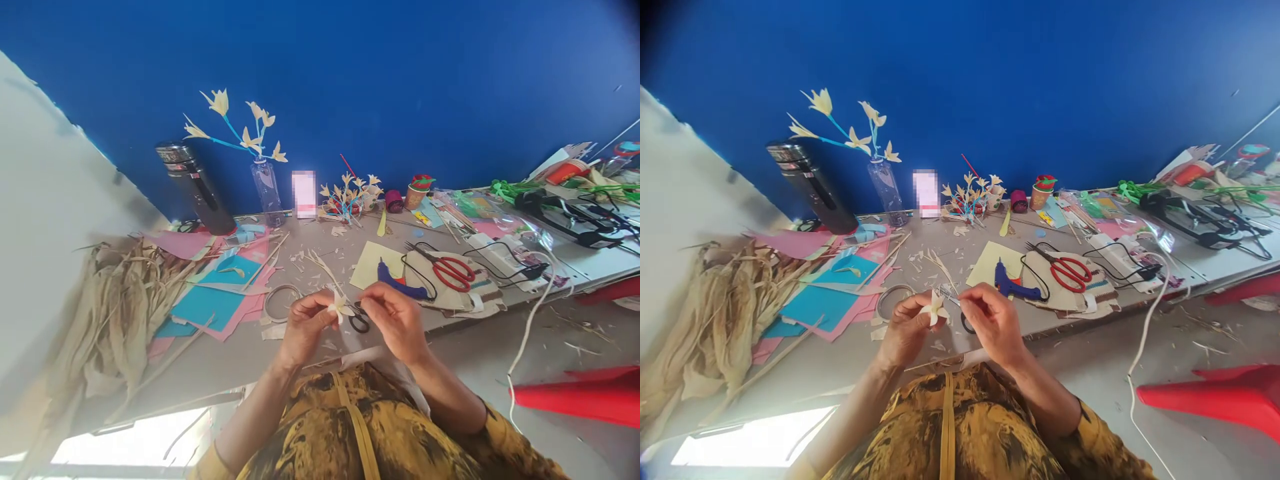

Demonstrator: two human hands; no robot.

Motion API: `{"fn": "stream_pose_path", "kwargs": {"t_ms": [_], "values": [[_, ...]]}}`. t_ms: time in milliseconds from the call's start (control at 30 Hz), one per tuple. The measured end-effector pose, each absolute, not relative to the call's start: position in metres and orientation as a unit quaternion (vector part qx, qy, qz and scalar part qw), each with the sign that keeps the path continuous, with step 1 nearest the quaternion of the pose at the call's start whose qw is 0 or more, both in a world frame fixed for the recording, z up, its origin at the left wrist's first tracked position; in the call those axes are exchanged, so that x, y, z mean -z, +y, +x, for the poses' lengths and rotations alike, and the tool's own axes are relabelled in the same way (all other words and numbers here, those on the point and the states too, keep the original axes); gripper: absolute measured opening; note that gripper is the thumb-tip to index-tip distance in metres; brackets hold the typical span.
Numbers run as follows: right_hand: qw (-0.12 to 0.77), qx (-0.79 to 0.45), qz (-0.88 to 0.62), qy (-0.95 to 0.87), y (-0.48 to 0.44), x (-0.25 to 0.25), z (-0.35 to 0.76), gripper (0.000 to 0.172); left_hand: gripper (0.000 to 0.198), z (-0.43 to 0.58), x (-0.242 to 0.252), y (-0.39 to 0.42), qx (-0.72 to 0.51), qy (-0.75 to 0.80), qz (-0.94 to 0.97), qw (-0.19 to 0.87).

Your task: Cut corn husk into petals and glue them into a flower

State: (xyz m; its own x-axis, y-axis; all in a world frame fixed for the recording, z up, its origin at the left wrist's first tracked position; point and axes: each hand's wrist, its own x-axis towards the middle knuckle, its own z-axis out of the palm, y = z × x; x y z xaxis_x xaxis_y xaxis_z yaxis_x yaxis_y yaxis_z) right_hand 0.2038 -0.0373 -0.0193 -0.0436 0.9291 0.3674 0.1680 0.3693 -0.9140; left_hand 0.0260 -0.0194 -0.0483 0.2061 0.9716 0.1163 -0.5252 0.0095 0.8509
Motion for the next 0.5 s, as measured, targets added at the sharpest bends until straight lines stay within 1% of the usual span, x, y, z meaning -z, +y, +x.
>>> {"fn": "stream_pose_path", "kwargs": {"t_ms": [100, 167, 267, 500], "values": [[0.512, -0.431, -0.423, -0.611, -0.035, -0.003, 0.204, 0.019, 0.005, 0.028, 0.048, -0.022, -0.558, 0.251, 0.433, 0.663], [0.502, -0.459, -0.402, -0.614, -0.035, -0.007, 0.201, 0.018, 0.006, 0.029, 0.049, -0.023, -0.552, 0.240, 0.442, 0.665], [0.501, -0.474, -0.384, -0.614, -0.035, -0.006, 0.196, 0.018, 0.008, 0.031, 0.050, -0.026, -0.551, 0.240, 0.443, 0.665], [0.531, -0.485, -0.425, -0.550, -0.038, 0.000, 0.183, 0.019, 0.010, 0.037, 0.054, -0.032, -0.595, 0.240, 0.365, 0.675]]}}
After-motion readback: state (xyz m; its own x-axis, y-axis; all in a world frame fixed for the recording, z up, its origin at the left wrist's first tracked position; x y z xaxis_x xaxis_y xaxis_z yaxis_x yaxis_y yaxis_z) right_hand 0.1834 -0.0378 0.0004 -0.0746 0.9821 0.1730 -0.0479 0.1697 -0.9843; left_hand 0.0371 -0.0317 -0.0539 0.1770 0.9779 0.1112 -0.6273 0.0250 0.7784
